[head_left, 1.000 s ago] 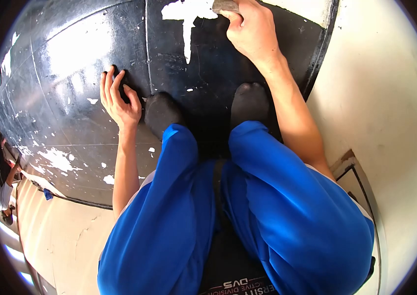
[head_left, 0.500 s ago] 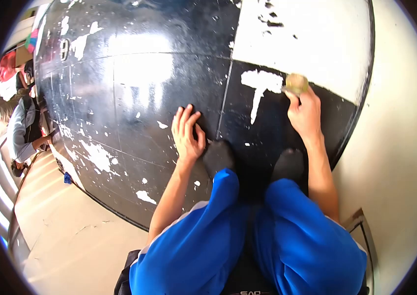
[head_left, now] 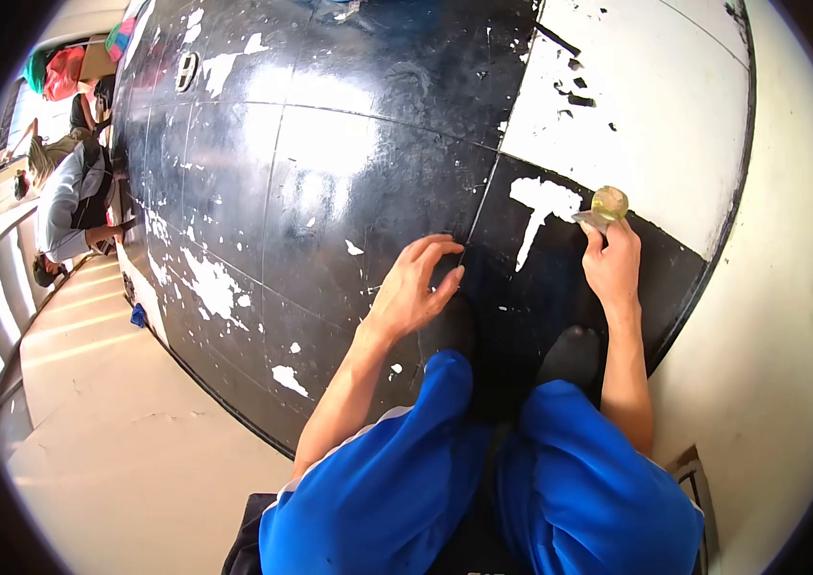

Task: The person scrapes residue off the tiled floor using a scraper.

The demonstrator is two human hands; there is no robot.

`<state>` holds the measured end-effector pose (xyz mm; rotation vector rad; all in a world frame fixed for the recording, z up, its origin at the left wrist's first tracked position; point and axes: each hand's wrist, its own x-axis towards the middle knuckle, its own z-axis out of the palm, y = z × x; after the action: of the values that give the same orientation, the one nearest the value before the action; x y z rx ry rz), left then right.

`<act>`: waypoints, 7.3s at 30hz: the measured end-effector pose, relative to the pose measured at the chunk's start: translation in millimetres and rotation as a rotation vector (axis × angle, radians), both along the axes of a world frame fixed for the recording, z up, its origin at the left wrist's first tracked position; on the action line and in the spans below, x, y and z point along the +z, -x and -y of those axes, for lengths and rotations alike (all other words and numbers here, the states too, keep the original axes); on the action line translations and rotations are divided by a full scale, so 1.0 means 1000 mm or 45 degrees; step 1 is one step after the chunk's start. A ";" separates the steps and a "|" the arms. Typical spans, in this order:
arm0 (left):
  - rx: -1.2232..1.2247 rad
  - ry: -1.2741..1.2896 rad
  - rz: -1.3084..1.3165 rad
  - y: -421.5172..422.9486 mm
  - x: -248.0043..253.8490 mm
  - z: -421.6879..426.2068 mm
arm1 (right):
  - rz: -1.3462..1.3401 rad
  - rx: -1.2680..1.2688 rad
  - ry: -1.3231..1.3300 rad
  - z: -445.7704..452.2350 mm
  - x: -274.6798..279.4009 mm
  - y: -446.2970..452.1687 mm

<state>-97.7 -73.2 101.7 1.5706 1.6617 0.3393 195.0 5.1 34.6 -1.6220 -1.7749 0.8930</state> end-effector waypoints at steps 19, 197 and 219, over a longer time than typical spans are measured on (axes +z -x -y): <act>-0.087 -0.123 0.197 -0.036 0.015 0.029 | -0.302 0.343 -0.156 0.013 0.031 0.041; -0.254 -0.759 0.862 -0.103 -0.007 -0.051 | -0.288 0.453 -0.543 -0.032 -0.040 0.069; -0.269 -0.670 0.921 -0.096 -0.006 -0.042 | -0.309 0.437 -0.545 -0.022 -0.037 0.068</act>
<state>-1.8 -31.3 96.1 1.6836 0.8702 1.1475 127.3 27.3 -2.6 -0.9198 -1.9348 0.7499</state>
